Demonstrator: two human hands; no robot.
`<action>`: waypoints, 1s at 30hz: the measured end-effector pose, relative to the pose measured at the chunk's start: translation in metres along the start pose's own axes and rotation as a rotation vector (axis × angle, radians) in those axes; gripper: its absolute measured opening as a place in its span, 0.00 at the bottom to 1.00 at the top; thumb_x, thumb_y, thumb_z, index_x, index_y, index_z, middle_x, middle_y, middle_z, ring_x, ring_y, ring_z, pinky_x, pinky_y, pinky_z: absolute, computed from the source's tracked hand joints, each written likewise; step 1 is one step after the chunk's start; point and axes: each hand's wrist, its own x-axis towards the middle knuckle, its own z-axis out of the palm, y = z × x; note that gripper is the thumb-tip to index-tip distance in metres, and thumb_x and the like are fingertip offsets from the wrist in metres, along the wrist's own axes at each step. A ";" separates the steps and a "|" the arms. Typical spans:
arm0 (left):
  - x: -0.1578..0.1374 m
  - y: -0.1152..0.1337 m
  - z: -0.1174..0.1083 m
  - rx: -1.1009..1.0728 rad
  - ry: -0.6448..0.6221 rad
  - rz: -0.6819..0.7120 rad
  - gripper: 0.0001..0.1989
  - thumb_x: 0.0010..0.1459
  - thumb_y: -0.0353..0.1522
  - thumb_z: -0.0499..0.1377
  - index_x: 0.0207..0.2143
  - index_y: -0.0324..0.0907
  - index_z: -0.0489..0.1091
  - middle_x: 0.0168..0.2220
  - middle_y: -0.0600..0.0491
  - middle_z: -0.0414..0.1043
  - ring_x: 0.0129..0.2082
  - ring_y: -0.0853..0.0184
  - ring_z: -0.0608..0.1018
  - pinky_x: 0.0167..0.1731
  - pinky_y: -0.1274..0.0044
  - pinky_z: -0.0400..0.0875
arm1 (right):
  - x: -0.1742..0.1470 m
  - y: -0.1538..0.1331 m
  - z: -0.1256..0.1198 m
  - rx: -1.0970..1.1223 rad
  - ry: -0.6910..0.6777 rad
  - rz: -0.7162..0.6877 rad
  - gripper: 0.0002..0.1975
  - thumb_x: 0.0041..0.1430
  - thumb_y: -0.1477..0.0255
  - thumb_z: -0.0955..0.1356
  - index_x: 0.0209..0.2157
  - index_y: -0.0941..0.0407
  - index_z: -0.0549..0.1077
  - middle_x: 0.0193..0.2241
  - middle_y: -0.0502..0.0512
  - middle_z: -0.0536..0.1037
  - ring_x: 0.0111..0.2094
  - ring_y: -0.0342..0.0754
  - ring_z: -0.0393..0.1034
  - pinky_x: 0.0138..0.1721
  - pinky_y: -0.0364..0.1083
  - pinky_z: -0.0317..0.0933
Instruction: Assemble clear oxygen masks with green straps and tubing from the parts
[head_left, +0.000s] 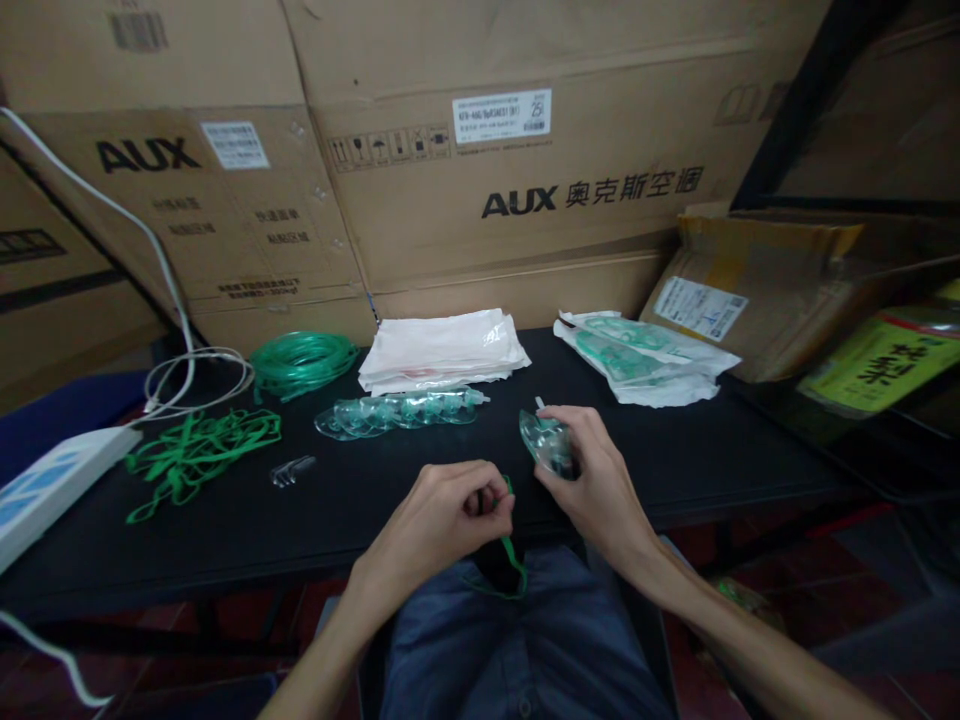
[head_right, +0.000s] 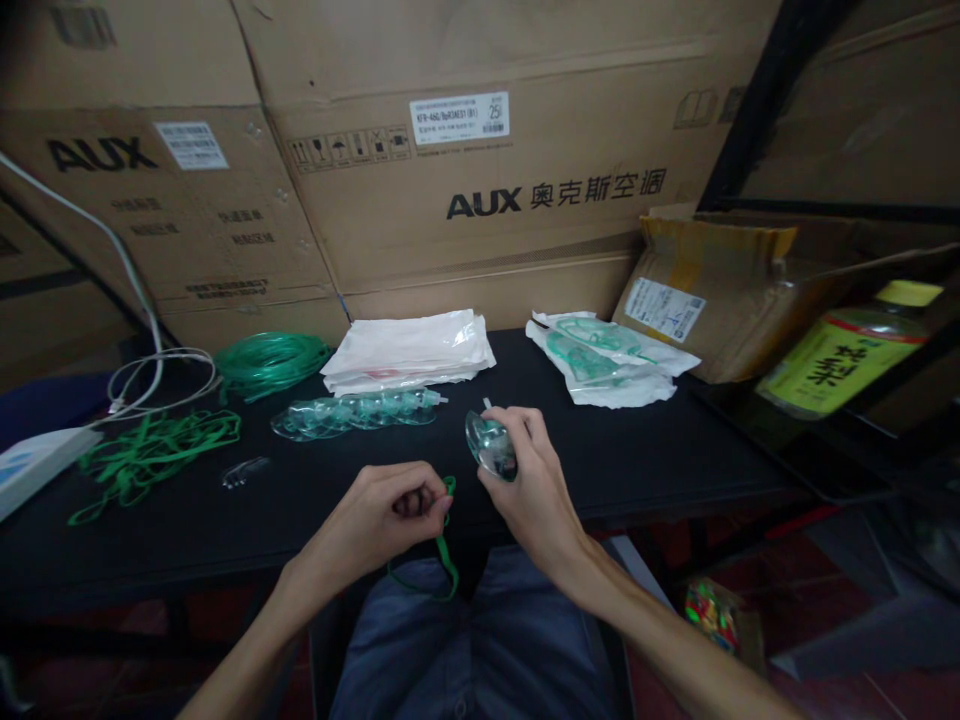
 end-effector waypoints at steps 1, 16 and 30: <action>0.000 0.000 0.000 -0.017 0.007 0.002 0.07 0.59 0.24 0.61 0.28 0.40 0.72 0.23 0.61 0.65 0.22 0.76 0.66 0.24 0.83 0.58 | 0.000 0.002 0.000 0.005 0.013 0.035 0.22 0.53 0.81 0.68 0.50 0.53 0.71 0.47 0.59 0.72 0.49 0.57 0.74 0.50 0.53 0.70; -0.022 0.002 -0.095 -0.128 0.704 -0.261 0.10 0.60 0.38 0.66 0.37 0.41 0.79 0.30 0.54 0.80 0.24 0.71 0.77 0.24 0.81 0.72 | -0.004 0.017 0.000 0.124 -0.046 0.048 0.20 0.58 0.75 0.69 0.53 0.50 0.71 0.51 0.59 0.73 0.50 0.57 0.75 0.47 0.52 0.72; -0.089 -0.106 -0.203 0.775 0.732 -0.850 0.31 0.64 0.50 0.56 0.57 0.33 0.73 0.46 0.39 0.79 0.51 0.39 0.77 0.48 0.56 0.71 | -0.003 0.016 0.001 0.145 -0.102 0.042 0.22 0.58 0.76 0.69 0.53 0.48 0.71 0.50 0.56 0.73 0.47 0.55 0.76 0.46 0.51 0.72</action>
